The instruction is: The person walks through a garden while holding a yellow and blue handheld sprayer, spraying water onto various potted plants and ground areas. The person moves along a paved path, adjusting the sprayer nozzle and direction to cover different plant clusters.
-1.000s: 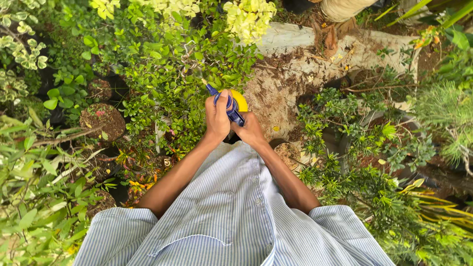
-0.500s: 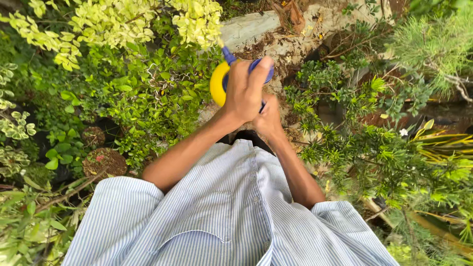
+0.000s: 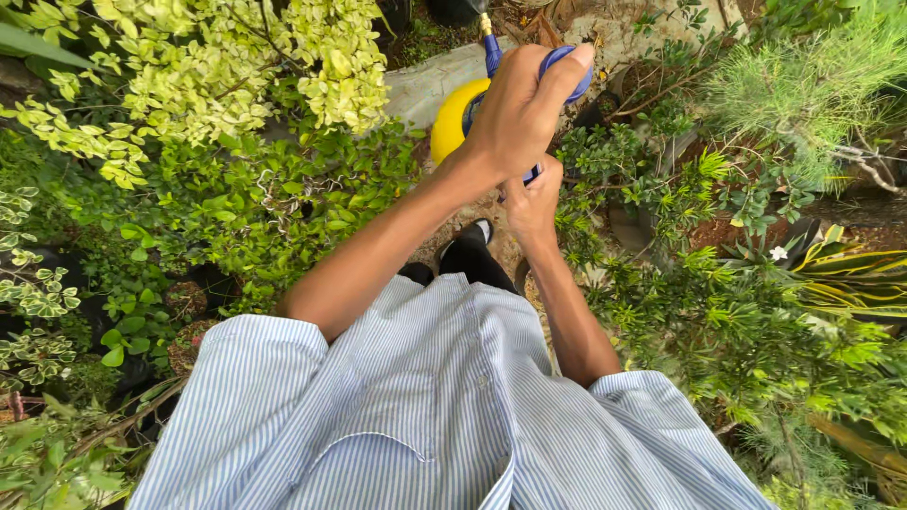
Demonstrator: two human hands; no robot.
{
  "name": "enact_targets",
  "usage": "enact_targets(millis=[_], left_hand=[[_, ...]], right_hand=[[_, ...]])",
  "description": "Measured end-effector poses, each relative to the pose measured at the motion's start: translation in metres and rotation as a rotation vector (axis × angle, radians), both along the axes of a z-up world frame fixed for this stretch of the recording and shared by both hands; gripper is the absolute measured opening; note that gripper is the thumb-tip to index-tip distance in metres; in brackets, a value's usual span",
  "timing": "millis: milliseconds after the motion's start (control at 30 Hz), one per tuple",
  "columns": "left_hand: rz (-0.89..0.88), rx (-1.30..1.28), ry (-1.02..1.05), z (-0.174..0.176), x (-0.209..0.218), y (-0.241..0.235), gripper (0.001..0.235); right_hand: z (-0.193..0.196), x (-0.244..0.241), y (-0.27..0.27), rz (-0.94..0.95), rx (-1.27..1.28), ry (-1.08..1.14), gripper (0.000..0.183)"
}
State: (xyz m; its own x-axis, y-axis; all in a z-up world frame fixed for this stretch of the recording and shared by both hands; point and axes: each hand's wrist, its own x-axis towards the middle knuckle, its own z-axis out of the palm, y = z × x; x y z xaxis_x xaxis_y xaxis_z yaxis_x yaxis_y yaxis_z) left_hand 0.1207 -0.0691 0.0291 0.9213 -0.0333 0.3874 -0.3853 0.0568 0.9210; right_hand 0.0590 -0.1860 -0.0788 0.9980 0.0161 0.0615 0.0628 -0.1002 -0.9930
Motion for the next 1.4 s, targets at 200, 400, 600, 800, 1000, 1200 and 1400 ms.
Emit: enact_targets(millis=[200,400,600,800,1000,1200,1400], left_hand=[[-0.028,0.046,-0.021,0.016,0.038,-0.043,0.053],[-0.038,0.131,-0.143,0.024,0.078,-0.087,0.05],[0.007,0.057,-0.288,-0.011,0.115,-0.123,0.046],[-0.273,-0.123,0.428,-0.082,0.132,-0.147,0.036],[-0.571,-0.249,0.572,-0.153,0.137,-0.163,0.044],[-0.651,-0.031,0.573,-0.185,0.144,-0.182,0.044],[-0.754,-0.024,0.536,-0.188,0.185,-0.187,0.05]], right_hand=[[-0.002,0.038,-0.043,0.035,-0.026,-0.17,0.022],[-0.006,0.078,-0.073,-0.03,0.176,-0.217,0.01],[-0.018,0.103,-0.108,-0.084,-0.028,-0.05,0.02],[-0.056,0.089,-0.131,-0.176,-0.02,0.143,0.026],[-0.094,0.069,-0.146,-0.223,0.026,0.435,0.025],[-0.114,0.063,-0.15,-0.285,0.069,0.576,0.031],[-0.118,0.096,-0.143,-0.395,0.131,0.613,0.032]])
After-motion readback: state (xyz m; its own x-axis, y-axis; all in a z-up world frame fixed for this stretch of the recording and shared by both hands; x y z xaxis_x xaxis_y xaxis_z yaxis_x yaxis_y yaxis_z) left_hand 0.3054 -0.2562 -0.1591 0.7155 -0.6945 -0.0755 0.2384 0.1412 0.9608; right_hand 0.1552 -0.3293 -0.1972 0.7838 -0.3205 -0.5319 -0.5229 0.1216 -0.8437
